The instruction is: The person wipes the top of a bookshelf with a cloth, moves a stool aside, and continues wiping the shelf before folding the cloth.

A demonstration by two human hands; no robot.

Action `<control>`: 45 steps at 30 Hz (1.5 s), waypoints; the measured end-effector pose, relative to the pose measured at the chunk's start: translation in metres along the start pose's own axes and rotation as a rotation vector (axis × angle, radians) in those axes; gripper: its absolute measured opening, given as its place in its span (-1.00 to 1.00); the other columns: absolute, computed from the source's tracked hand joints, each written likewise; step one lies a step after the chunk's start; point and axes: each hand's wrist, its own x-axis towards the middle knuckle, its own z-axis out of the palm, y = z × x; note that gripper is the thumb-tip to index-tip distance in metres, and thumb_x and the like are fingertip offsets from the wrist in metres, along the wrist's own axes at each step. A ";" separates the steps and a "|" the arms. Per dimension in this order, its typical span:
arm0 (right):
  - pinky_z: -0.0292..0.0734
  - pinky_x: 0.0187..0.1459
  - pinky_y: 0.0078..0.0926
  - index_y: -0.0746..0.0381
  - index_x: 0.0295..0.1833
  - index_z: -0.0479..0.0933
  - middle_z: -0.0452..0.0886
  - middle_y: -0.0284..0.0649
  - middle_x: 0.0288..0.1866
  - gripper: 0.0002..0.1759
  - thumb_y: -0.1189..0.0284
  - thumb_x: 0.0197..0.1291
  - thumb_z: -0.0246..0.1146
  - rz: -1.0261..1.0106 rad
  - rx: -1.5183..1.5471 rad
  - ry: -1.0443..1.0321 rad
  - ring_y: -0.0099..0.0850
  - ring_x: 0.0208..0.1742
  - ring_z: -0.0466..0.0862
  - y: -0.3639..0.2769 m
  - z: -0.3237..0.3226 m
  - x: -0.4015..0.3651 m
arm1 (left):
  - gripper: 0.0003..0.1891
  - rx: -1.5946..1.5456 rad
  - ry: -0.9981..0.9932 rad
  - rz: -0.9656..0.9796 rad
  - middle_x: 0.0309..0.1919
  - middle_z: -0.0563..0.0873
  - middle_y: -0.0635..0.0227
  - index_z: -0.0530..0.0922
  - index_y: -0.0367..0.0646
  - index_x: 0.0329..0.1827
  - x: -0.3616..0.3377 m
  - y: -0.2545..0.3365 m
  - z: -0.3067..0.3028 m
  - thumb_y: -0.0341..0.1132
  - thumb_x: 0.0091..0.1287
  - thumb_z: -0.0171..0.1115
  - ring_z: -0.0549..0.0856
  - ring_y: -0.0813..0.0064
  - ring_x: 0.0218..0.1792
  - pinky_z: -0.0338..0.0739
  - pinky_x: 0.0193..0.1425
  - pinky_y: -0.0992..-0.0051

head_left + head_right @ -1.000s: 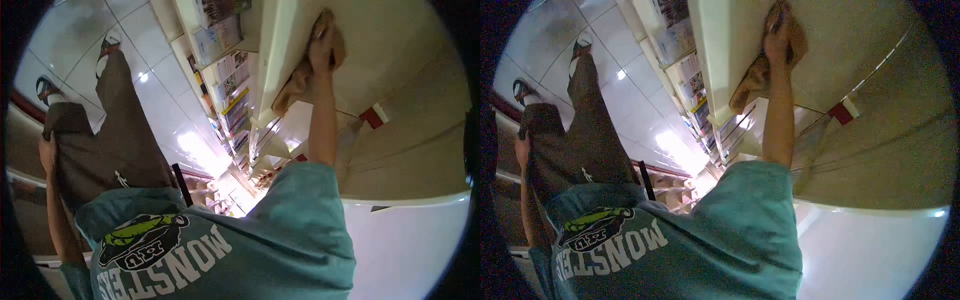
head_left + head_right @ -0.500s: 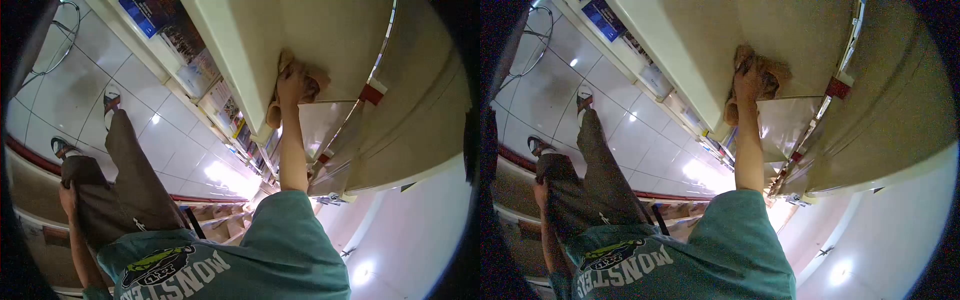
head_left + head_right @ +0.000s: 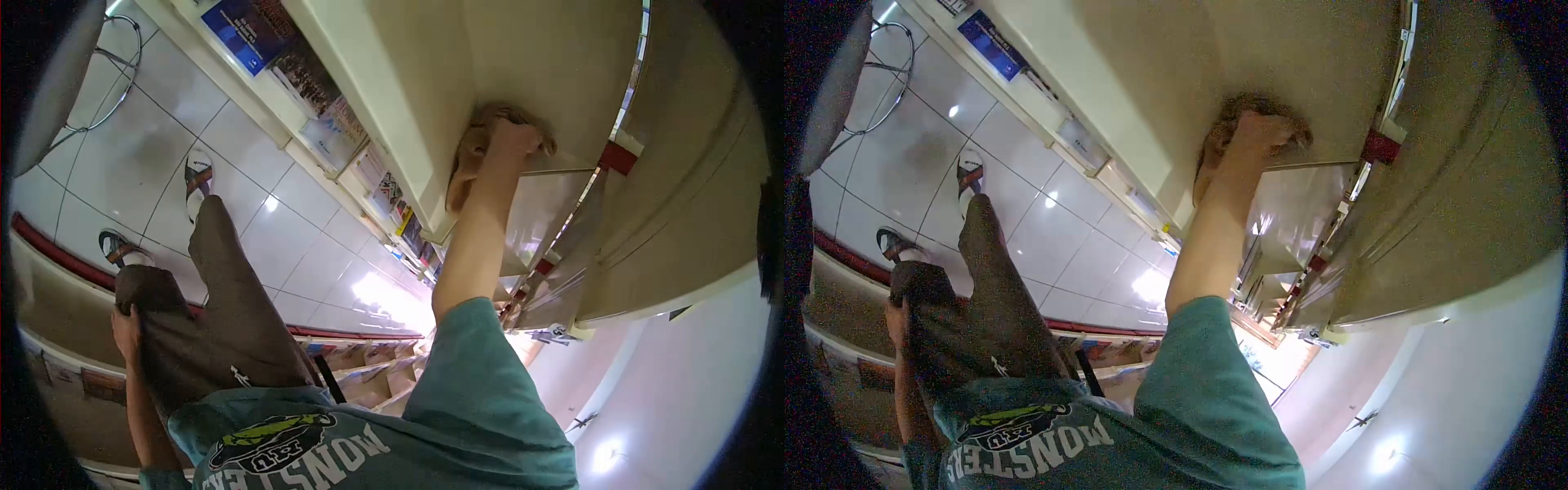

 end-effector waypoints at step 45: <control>0.37 0.03 -0.26 0.31 0.00 0.42 0.47 0.09 -0.01 -0.68 0.37 0.20 0.01 0.127 0.240 0.228 -0.06 0.03 0.46 -0.189 -0.047 0.085 | -0.42 -0.080 0.125 0.152 0.05 0.45 -0.16 0.29 -0.40 0.17 0.022 -0.020 -0.031 -0.20 0.15 0.13 0.42 -0.08 0.09 0.29 0.16 0.21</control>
